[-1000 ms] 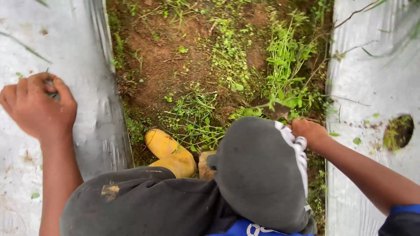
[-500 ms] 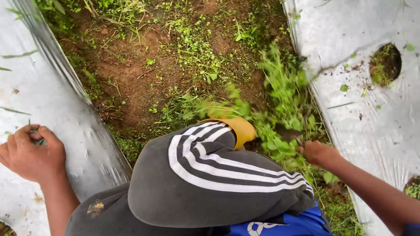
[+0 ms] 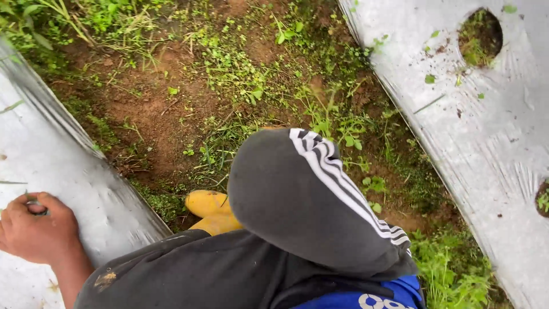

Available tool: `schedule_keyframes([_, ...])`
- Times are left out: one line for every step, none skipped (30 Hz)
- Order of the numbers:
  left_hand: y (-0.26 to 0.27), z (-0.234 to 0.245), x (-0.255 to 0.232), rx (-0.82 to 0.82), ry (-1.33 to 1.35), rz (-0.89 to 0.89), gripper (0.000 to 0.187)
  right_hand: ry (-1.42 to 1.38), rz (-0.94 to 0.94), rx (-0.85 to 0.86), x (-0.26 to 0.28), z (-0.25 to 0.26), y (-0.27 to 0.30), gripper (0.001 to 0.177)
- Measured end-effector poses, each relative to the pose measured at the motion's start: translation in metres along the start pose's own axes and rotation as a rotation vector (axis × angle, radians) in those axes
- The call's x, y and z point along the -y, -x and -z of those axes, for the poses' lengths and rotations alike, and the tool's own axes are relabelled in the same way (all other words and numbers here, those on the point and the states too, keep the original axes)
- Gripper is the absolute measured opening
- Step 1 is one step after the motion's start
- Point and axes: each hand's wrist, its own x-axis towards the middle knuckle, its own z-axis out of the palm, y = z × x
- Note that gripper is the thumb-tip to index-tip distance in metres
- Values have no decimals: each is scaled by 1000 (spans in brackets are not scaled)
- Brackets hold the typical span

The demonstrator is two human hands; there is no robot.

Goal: The person uses a small hand hoe to cut and remove weeds growing along the edge of a white plastic mulch sheet in a garden. They repeatedly scrape the soil and pull out the uprooted plants by hand.

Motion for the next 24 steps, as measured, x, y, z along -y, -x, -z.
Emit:
schedule_keyframes([0, -1, 0, 15, -18, 12, 29, -19, -16, -4, -13, -10, -10, 75])
schedule_keyframes([0, -1, 0, 30, -37, 23, 33, -37, -32, -9, -26, -21, -20, 77])
schedule_keyframes([3, -6, 1, 22, -27, 13, 33, -60, -44, -20, -19, 3, -10, 80])
schedule_keyframes([6, -11, 1, 53, -16, 70, 29, -83, -57, -31, -10, 19, 6, 83])
schedule_keyframes([8, -16, 4, 87, -4, 121, 25, -107, -70, -35, 1, 21, 29, 86])
schedule_keyframes([7, -16, 3, 82, 6, 103, 25, -123, -71, -22, 52, 78, 78, 86])
schedule_keyframes([8, -14, 3, 76, 8, 105, 18, -260, 0, -185, 74, 141, 150, 67])
schedule_keyframes([9, -13, 4, 71, 11, 106, 12, -401, 73, -349, 73, 189, 242, 57])
schedule_keyframes([10, -16, 5, 66, 15, 100, 12, -410, 73, -346, 93, 223, 260, 57])
schedule_keyframes([11, -20, 7, 51, 1, 88, 16, -443, 150, -456, 113, 255, 288, 49])
schedule_keyframes([16, -21, 11, 36, -18, 83, 20, -472, 230, -572, 135, 287, 326, 47])
schedule_keyframes([15, -17, 5, 32, -19, 84, 20, -474, 232, -574, 157, 306, 330, 47])
schedule_keyframes([11, -11, 4, 5, 40, 51, 11, -414, 369, -620, 182, 324, 335, 40])
schedule_keyframes([7, -6, 2, -22, 98, 18, 6, -356, 505, -669, 206, 342, 339, 34])
schedule_keyframes([5, -1, 1, -29, 96, 13, 6, -363, 511, -668, 230, 350, 325, 34])
schedule_keyframes([3, 2, 0, -33, 101, -13, 6, -212, 558, -688, 255, 359, 312, 36])
schedule_keyframes([5, 7, -1, -32, 105, -36, 6, -53, 602, -706, 280, 368, 299, 39])
schedule_keyframes([3, 8, 1, -33, 102, -38, 6, -54, 606, -705, 289, 367, 282, 39])
schedule_keyframes([4, 9, 0, -30, 106, -23, 9, 22, 605, -703, 296, 367, 265, 36])
schedule_keyframes([4, 8, 0, -27, 110, -7, 14, 98, 602, -701, 304, 368, 248, 33])
schedule_keyframes([4, 13, 0, -19, 113, -5, 14, 103, 596, -696, 291, 357, 241, 33])
schedule_keyframes([4, 18, -1, -16, 149, -4, 7, 18, 616, -627, 278, 346, 235, 41])
schedule_keyframes([2, 21, -4, -19, 185, 2, 10, -68, 637, -564, 264, 339, 229, 50])
schedule_keyframes([4, 17, -9, -16, 188, 8, 10, -63, 632, -567, 240, 328, 218, 50])
